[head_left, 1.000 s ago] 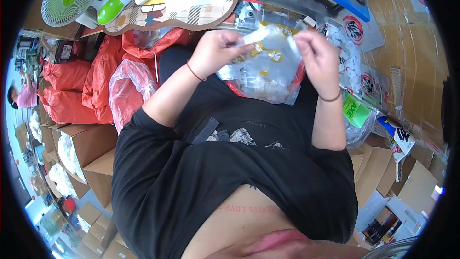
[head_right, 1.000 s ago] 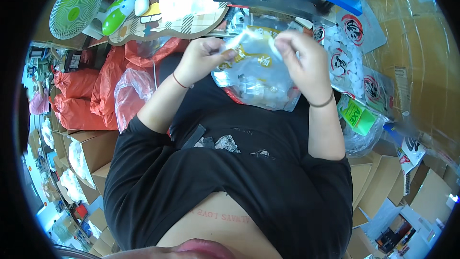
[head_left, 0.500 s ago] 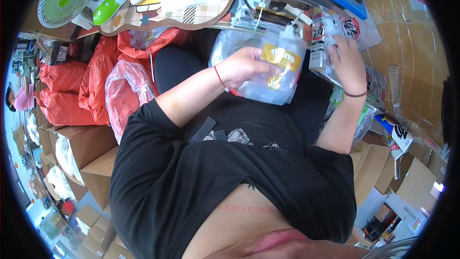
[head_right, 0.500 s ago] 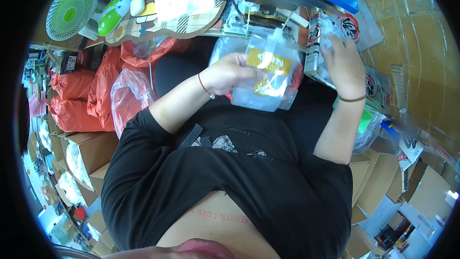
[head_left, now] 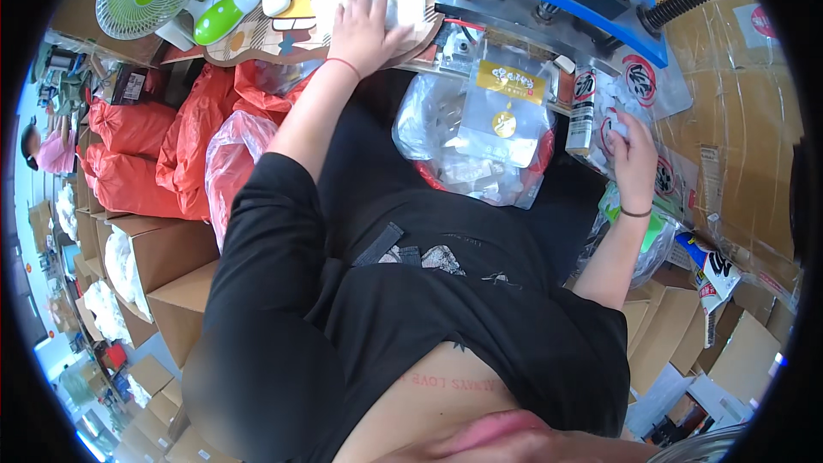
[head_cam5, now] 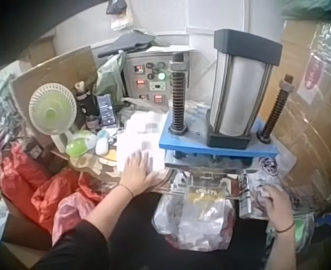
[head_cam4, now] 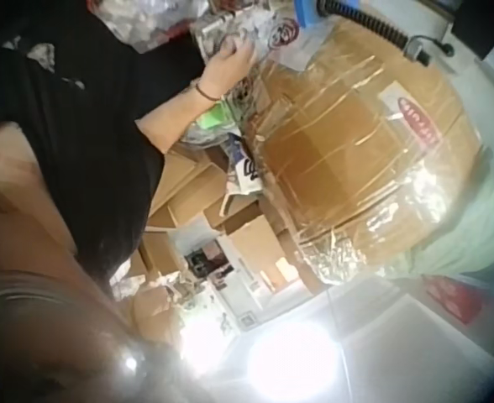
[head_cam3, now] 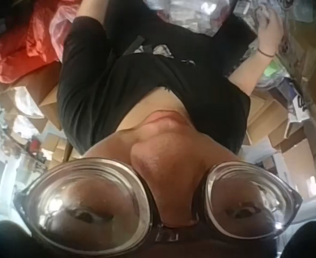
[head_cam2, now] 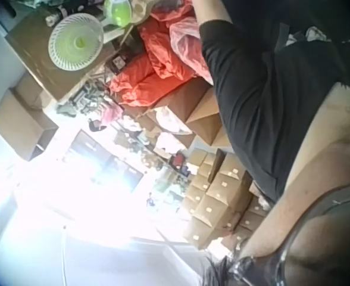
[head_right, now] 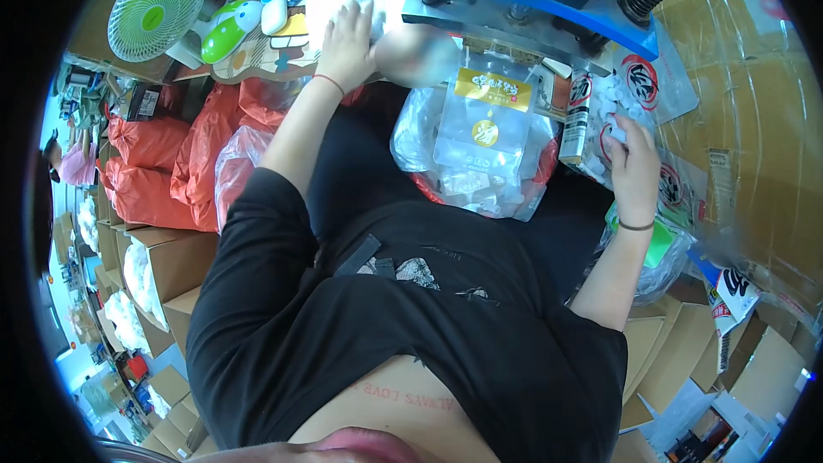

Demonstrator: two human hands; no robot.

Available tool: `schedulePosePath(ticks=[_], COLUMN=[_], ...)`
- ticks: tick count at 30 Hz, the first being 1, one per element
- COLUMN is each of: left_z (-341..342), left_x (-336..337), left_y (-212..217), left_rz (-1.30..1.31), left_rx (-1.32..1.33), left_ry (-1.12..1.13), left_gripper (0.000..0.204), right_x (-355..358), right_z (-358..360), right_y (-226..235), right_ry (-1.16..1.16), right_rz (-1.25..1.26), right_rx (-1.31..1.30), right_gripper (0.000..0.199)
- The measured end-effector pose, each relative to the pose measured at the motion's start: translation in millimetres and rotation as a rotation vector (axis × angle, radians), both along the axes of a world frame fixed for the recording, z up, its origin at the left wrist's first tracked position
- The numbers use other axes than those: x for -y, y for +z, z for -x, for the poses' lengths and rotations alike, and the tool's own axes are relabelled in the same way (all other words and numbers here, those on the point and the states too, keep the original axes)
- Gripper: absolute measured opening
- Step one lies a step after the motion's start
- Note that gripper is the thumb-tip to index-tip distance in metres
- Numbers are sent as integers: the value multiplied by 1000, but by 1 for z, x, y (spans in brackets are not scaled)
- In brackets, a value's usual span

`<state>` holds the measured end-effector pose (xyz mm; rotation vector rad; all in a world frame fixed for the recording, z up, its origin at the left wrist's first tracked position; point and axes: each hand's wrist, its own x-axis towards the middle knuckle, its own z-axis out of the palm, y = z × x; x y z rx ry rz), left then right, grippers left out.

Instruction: Using a heat sealing machine to seal plastic bags containing items and placing them into boxes.

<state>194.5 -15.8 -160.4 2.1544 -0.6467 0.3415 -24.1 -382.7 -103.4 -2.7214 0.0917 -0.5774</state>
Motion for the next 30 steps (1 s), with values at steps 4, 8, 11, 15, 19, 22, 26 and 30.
schedulePosePath(ticks=[4, 8, 11, 15, 19, 22, 26, 30], left_z=[10, 20, 49, 78, 99, 108, 120, 107], left_x=[-25, -29, -14, 14, 36, 46, 55, 61], left_y=[0, -12, -1, 27, 21, 23, 24, 21], left_rz=[-603, 91, 97, -19, 178, 367, 459, 485], left_rx=[629, -290, -488, -627, -898, -1144, -1477, -1562], left_ry=[-156, -162, -280, -392, -583, -718, -844, -790], left_gripper=[43, 35, 28, 26, 30, 31, 31, 29], right_x=[-22, -59, -99, -127, -126, -109, -82, -68], right_z=[5, -15, -38, -56, -68, -69, -53, -42], right_y=[18, 17, 18, 35, 34, 37, 38, 42], right_ry=[-159, 146, 342, 318, 210, 270, 377, 241], right_rz=[-279, -307, -334, -644, -614, -476, -370, -279], right_rx=[-162, -21, -37, 10, -34, -112, -139, -1], right_gripper=[14, 18, 20, 22, 25, 27, 28, 27])
